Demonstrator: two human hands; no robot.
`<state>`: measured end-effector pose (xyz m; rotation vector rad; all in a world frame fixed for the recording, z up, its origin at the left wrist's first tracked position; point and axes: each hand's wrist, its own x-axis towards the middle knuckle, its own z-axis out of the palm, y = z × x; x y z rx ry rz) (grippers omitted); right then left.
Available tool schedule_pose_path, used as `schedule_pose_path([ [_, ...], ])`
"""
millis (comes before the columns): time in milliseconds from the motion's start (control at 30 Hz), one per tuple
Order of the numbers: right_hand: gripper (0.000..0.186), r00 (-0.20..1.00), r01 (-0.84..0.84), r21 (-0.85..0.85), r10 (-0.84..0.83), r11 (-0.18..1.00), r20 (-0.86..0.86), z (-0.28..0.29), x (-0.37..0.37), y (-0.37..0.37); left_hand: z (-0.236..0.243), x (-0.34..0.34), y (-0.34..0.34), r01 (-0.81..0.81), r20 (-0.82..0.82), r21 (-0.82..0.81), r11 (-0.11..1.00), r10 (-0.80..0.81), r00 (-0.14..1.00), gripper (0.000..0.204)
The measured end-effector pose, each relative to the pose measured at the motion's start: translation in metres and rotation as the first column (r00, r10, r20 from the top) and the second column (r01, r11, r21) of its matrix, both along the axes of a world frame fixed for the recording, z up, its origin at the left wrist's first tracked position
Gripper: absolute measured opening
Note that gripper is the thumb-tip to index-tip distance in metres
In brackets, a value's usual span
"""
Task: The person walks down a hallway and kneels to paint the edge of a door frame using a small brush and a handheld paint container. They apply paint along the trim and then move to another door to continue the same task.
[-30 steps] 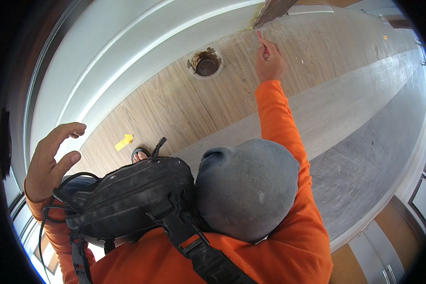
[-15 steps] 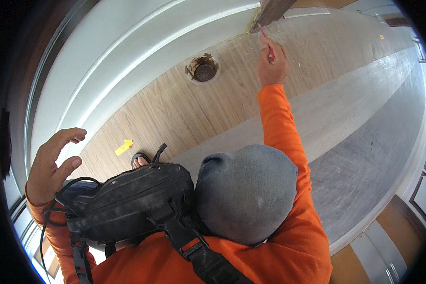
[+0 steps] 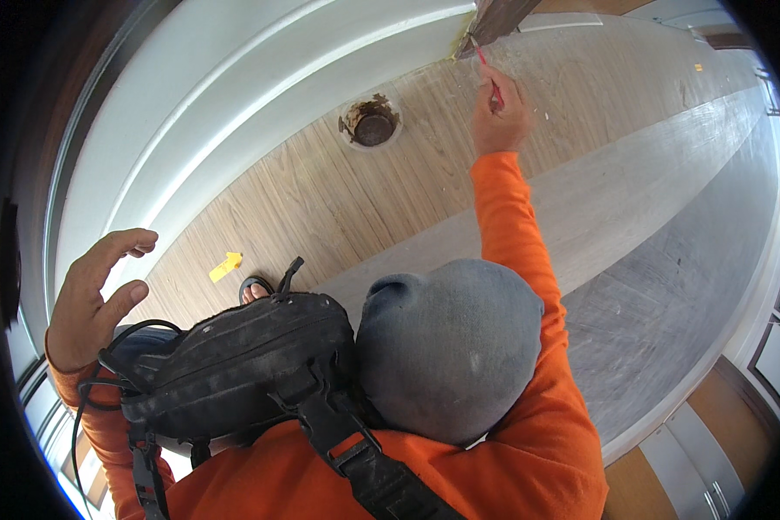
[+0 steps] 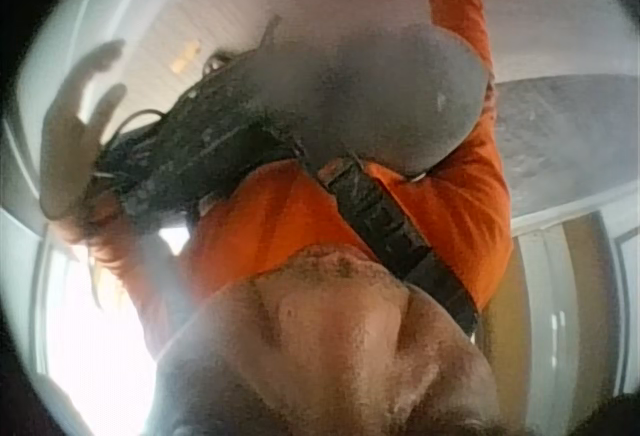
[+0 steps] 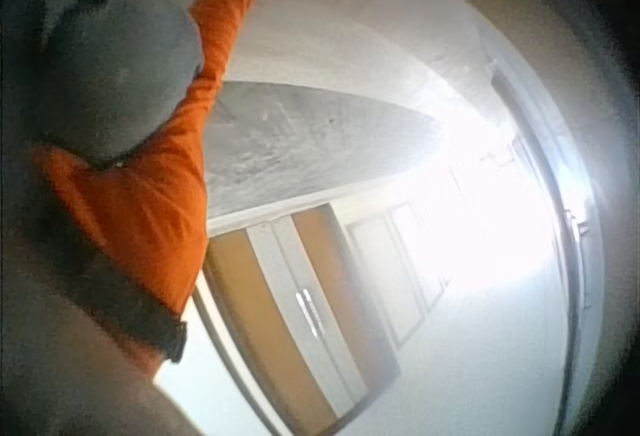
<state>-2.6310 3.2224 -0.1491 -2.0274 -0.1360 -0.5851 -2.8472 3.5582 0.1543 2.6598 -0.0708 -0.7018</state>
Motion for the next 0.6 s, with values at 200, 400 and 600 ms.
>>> schedule_pose_path([
  [200, 0.017, 1.000, 0.000, -0.010, 0.000, 1.000, 0.022, -0.0055, 0.0029, -0.0025, -0.0013, -0.0014, 0.0034, -0.031, -0.025, -0.002, 1.000, 0.031, 0.999, 0.044],
  [400, 0.019, 1.000, -0.004, 0.109, 0.004, 0.994, -0.005, 0.0014, 0.0051, -0.0025, -0.0018, -0.0024, 0.0035, -0.040, -0.020, -0.006, 0.999, 0.040, 0.999, 0.044],
  [600, 0.018, 0.996, -0.009, 0.040, 0.005, 0.999, 0.084, 0.0001, 0.0041, -0.0067, -0.0007, -0.0031, 0.0026, -0.040, -0.023, 0.009, 0.999, 0.040, 0.999, 0.045],
])
